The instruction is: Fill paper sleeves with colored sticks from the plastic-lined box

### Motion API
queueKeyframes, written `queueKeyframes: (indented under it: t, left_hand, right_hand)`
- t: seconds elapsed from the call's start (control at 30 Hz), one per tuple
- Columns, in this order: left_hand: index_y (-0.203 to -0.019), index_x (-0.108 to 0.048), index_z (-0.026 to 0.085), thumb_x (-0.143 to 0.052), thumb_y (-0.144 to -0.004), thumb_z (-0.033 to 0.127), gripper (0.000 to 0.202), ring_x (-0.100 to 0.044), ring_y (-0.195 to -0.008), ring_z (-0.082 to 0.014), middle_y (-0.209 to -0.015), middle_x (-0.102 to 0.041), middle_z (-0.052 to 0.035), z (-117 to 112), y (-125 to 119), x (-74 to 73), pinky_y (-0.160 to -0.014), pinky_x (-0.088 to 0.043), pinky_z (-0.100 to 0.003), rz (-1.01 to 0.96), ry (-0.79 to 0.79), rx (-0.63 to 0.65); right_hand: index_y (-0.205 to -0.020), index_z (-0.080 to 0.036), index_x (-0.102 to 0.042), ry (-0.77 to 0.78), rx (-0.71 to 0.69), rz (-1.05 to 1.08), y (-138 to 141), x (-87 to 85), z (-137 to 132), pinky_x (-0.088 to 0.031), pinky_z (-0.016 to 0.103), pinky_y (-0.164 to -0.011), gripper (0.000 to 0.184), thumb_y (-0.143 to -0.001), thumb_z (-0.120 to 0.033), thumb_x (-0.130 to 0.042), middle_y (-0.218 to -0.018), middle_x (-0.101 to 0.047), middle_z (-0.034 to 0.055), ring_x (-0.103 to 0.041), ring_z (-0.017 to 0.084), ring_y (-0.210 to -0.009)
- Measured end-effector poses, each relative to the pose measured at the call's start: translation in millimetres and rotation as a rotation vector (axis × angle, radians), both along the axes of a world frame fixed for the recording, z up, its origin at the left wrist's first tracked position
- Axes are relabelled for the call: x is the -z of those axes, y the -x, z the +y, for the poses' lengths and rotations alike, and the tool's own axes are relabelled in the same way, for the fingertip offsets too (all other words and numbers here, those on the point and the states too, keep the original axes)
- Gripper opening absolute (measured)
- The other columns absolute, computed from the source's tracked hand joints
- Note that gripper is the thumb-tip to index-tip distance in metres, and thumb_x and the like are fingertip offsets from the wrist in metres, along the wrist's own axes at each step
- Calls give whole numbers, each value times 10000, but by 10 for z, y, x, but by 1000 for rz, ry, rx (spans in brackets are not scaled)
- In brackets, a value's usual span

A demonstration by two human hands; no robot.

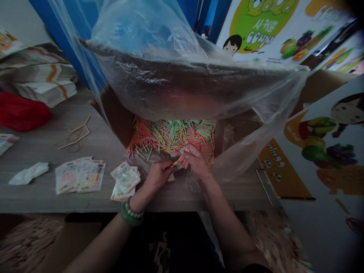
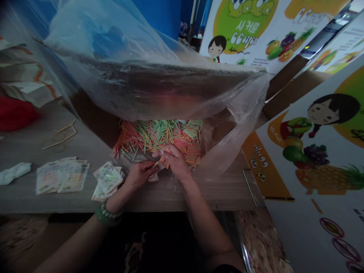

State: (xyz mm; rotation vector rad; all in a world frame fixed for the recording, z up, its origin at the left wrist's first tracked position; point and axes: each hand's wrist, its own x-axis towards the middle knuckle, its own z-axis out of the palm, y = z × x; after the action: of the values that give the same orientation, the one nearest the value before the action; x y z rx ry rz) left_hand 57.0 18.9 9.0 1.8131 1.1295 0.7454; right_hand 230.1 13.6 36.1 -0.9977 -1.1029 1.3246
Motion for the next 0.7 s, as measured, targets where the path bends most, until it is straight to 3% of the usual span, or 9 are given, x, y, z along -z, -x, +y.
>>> queueKeyframes:
  t: [0.23,0.43,0.53,0.7]
  left_hand:
    - [-646,-628,165,-626,-790,346,232,-425,-582,-120,-584,-495,33,-39,-68,176,-541,-325,-237,-138,259,-158]
    - [-658,-640,167,-635,-780,356,225,-411,-586,-119,-587,-488,35,-48,-79,167,-554,-318,-245,-119,250,-175]
    - [-643,-615,168,-633,-788,379,256,-400,-595,-117,-591,-462,40,-52,-91,151,-561,-320,-245,-115,252,-166]
    - [-627,-570,176,-653,-792,399,290,-403,-582,-115,-587,-464,40,-52,-114,234,-543,-328,-240,-212,297,-177]
  right_hand:
    - [-841,-264,-573,-9,109,-1,41,55,-21,-491,363,-894,201,-851,-441,-669,-791,-738,8,-687,212,-871]
    - [-853,-276,-576,8,155,19,41,102,-24,-518,345,-805,181,-858,-432,-667,-806,-739,8,-690,217,-871]
    - [-842,-274,-581,-7,150,3,69,86,-31,-517,347,-835,188,-858,-437,-674,-790,-735,5,-693,212,-874]
    - [-835,-277,-545,62,147,9,127,86,-58,-521,350,-750,237,-846,-486,-656,-805,-737,15,-684,222,-807]
